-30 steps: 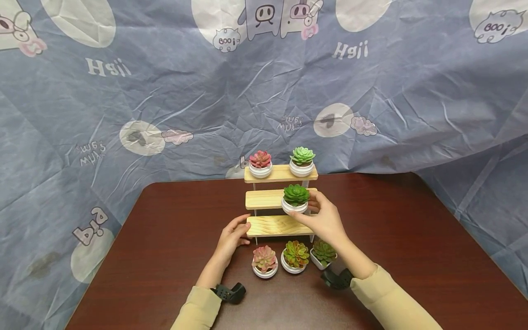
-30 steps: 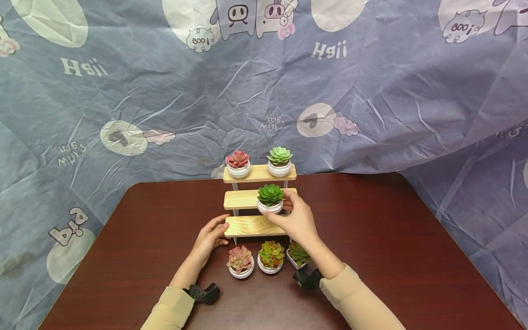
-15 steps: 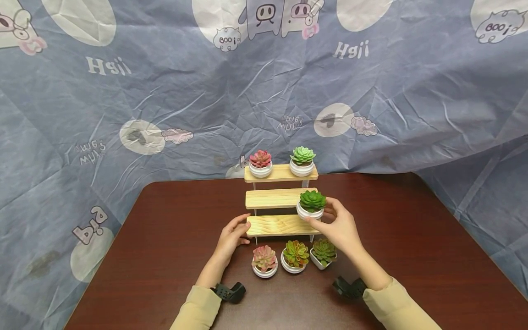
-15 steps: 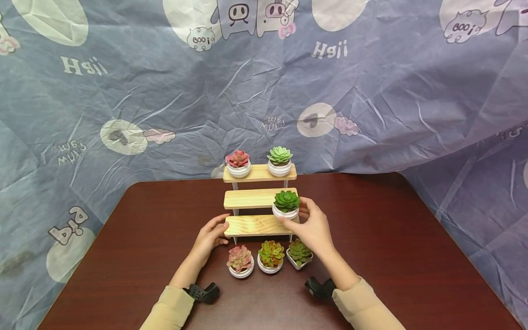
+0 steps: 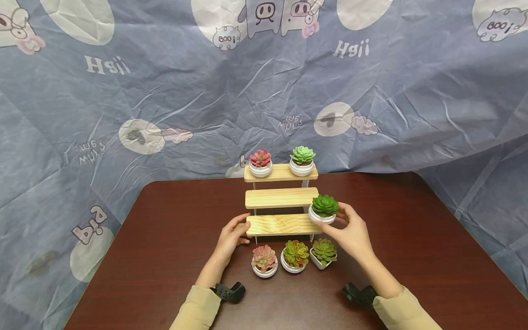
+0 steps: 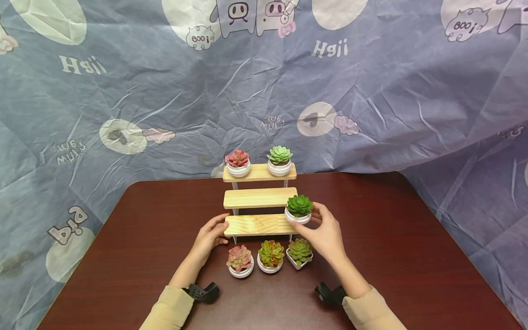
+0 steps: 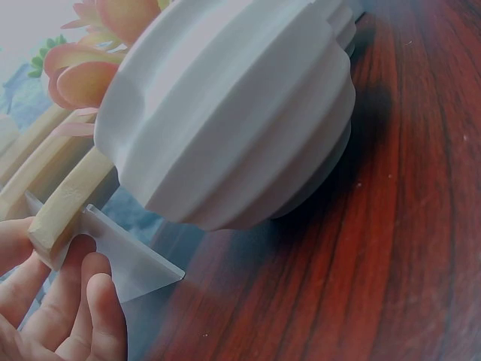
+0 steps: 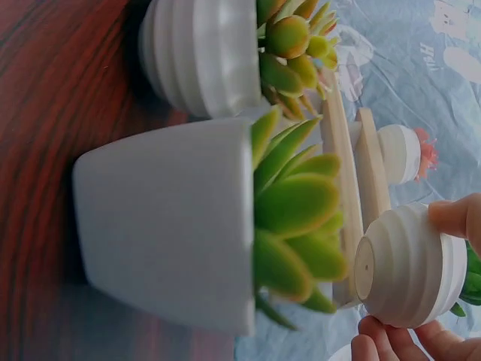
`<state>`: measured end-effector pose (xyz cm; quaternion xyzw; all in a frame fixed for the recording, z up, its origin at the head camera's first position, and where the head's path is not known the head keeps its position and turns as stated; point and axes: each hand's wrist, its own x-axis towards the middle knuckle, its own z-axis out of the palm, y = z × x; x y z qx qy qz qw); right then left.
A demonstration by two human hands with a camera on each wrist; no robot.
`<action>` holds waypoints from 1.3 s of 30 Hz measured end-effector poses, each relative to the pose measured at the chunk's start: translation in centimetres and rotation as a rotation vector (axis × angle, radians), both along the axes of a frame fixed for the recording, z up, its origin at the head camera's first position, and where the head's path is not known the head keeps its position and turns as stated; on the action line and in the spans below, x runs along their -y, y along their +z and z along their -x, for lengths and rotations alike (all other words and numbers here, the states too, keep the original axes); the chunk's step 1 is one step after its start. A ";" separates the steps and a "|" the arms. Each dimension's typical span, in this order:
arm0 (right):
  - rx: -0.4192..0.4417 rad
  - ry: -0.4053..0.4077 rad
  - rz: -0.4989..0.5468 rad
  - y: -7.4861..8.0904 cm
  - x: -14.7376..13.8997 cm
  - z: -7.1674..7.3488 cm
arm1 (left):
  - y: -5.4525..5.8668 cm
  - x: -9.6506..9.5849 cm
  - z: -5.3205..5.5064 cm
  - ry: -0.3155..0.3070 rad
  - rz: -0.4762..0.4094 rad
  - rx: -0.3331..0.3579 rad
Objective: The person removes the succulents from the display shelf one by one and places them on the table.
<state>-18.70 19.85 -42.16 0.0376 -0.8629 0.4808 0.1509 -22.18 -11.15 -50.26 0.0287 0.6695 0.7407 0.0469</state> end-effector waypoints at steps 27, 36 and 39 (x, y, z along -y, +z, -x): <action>0.042 -0.085 -0.007 -2.2 -2.5 -0.8 | 1.5 0.0 -0.7 -0.028 0.017 -0.002; 0.082 -0.111 -0.029 -3.1 -3.2 -0.8 | -0.1 0.1 0.0 -0.006 0.003 -0.006; 0.086 -0.115 -0.031 -3.5 -3.4 -0.8 | -0.1 0.1 -0.1 -0.006 0.006 -0.009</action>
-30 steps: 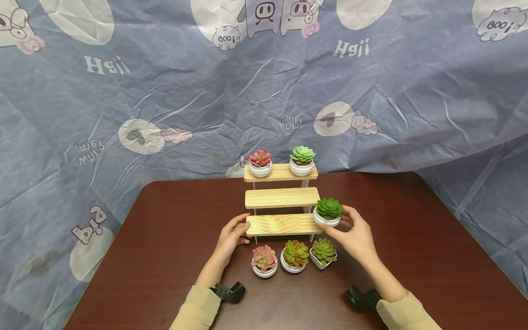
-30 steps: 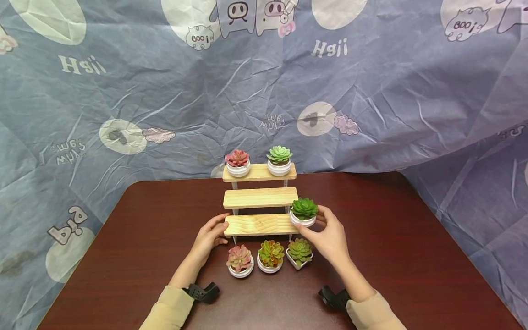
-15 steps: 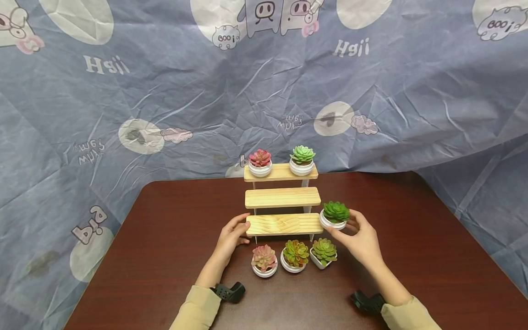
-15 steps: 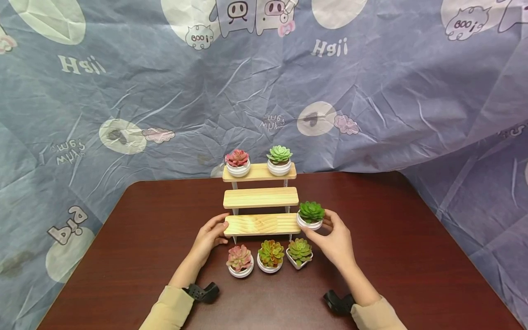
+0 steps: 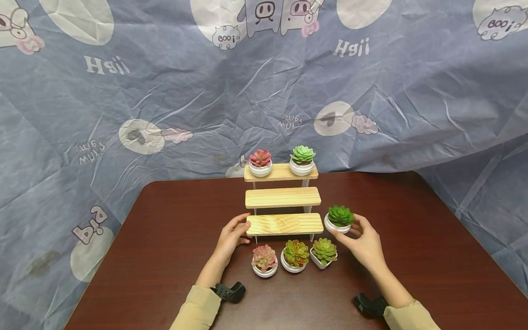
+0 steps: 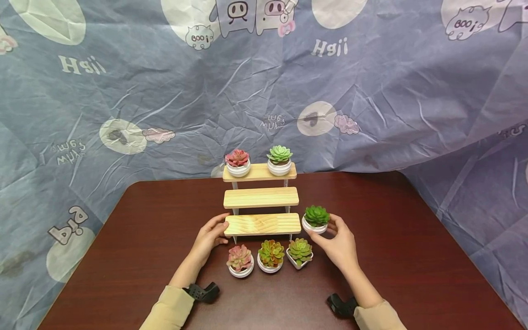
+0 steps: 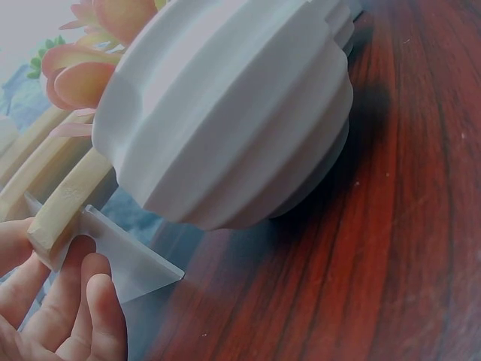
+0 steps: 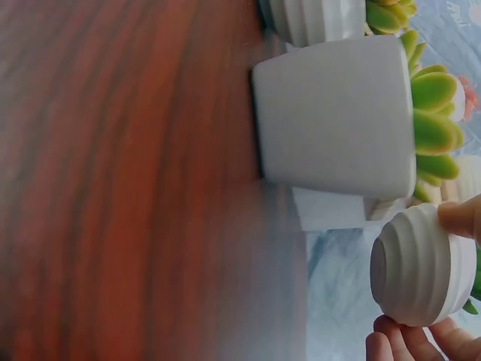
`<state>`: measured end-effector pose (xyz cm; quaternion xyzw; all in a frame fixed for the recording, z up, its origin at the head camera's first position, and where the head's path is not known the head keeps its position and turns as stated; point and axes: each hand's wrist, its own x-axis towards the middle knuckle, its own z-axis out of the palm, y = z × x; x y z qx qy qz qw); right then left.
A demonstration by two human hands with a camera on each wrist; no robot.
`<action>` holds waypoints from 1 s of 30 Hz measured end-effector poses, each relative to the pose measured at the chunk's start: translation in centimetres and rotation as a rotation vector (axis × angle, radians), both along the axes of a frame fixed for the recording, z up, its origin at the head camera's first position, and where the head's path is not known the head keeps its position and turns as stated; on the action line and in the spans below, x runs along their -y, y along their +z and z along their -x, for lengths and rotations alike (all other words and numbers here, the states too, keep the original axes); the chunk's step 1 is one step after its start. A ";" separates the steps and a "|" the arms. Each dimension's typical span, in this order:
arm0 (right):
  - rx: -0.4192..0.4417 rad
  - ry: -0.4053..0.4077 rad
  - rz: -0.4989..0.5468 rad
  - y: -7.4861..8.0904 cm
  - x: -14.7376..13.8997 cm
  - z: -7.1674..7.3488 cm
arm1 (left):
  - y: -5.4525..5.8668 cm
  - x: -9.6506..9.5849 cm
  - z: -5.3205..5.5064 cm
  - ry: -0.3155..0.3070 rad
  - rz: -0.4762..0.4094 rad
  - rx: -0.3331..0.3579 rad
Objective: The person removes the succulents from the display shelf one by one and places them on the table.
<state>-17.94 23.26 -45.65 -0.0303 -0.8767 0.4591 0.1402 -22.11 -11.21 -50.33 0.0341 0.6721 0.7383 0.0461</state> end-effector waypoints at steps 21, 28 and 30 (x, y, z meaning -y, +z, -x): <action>0.039 0.021 0.009 -2.8 -1.2 0.7 | 2.6 0.0 -1.1 -0.042 0.011 0.012; 0.047 0.023 -0.001 -3.3 -1.3 0.8 | 2.9 -0.1 -1.3 -0.048 0.009 0.015; 0.053 0.021 -0.004 -3.3 -1.3 0.8 | 2.9 0.0 -1.2 -0.053 0.006 0.016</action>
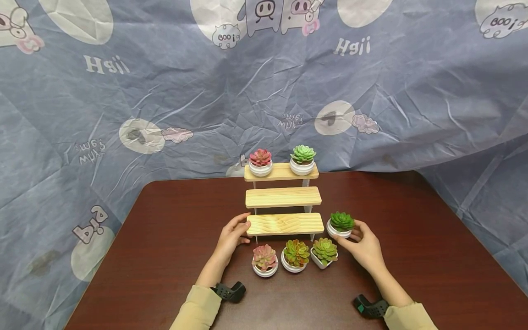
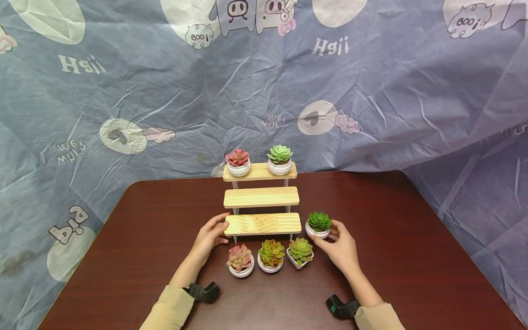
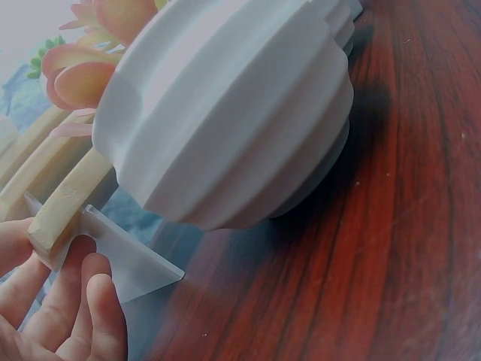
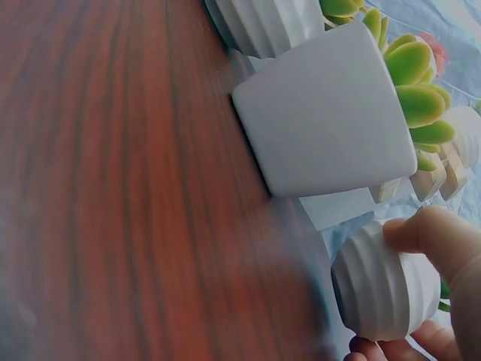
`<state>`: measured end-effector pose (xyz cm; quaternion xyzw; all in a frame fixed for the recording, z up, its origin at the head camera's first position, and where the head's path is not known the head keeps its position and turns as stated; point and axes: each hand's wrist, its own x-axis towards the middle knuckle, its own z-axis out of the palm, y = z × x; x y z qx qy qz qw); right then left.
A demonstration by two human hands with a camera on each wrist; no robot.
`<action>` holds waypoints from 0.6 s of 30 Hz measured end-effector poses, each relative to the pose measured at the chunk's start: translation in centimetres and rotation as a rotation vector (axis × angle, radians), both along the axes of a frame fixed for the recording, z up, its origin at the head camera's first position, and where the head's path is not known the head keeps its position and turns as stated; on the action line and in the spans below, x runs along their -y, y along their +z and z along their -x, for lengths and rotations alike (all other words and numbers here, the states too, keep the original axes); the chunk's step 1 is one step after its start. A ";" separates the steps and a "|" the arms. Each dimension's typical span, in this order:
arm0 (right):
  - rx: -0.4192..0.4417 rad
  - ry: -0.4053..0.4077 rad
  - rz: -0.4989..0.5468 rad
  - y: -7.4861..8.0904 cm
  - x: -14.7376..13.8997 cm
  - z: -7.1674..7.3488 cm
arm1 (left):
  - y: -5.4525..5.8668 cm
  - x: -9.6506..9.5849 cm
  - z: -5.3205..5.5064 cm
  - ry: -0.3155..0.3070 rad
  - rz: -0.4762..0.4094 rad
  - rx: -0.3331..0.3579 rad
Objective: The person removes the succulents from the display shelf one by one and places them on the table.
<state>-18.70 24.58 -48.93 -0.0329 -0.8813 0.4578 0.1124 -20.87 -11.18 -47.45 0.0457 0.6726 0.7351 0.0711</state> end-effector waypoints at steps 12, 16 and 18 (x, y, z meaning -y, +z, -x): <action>0.003 0.007 -0.013 0.0 0.0 0.0 | -0.2 0.0 0.0 0.009 0.008 -0.003; 0.000 0.008 -0.011 -0.1 0.0 0.0 | -0.2 0.0 0.1 0.004 0.008 -0.005; 0.002 0.011 -0.011 0.0 0.0 0.0 | -0.2 0.0 0.1 -0.001 0.006 -0.005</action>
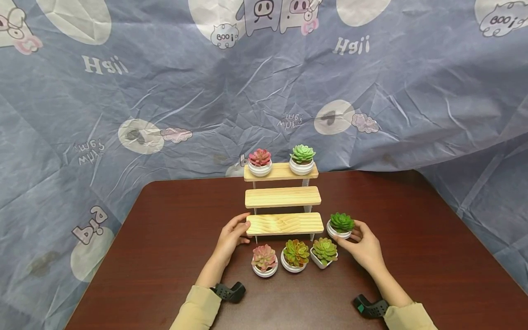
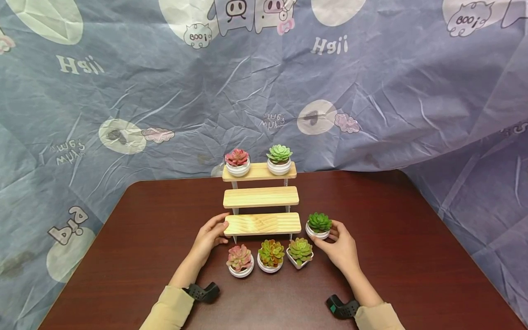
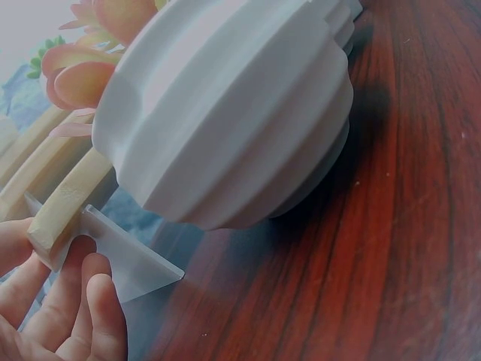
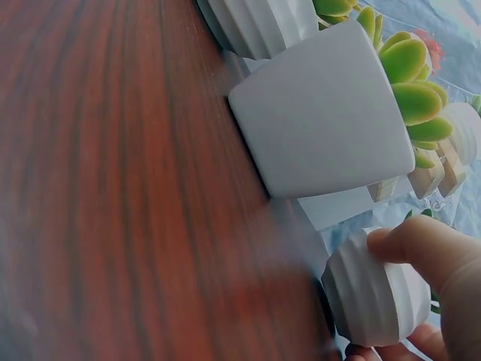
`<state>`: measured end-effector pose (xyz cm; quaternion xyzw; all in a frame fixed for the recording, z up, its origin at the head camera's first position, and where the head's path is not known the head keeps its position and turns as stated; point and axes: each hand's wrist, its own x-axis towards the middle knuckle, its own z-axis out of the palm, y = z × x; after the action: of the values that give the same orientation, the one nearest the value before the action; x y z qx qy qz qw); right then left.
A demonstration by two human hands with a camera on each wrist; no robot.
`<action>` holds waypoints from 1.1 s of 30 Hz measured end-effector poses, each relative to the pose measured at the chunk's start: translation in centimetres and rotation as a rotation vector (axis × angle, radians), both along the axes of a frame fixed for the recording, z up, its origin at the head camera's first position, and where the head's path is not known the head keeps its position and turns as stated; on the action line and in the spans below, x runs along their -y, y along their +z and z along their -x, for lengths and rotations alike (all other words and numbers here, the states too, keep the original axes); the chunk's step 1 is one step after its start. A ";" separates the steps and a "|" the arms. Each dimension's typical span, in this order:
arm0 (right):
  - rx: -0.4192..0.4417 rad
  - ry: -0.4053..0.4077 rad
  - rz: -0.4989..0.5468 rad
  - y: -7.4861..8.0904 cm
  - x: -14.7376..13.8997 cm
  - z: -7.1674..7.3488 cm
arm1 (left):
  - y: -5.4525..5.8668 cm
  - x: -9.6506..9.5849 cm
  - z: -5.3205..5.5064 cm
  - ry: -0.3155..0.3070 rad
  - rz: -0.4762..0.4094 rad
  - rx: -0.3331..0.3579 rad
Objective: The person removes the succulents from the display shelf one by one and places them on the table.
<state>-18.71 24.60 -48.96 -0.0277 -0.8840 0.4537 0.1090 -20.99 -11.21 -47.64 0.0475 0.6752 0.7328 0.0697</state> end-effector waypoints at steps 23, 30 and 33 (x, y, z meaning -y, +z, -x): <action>0.014 0.055 -0.082 1.7 0.2 -0.2 | -2.7 0.0 1.2 0.061 -0.010 -0.010; 0.010 0.050 -0.086 2.5 0.4 -0.1 | -2.7 -0.1 1.2 0.058 -0.010 -0.013; 0.005 0.049 -0.086 3.0 0.5 0.0 | -2.6 -0.1 1.1 0.056 -0.010 -0.011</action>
<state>-18.76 24.08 -45.98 -0.0026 -0.9034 0.4177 0.0969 -22.12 -11.12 -50.26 0.0330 0.6728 0.7377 0.0455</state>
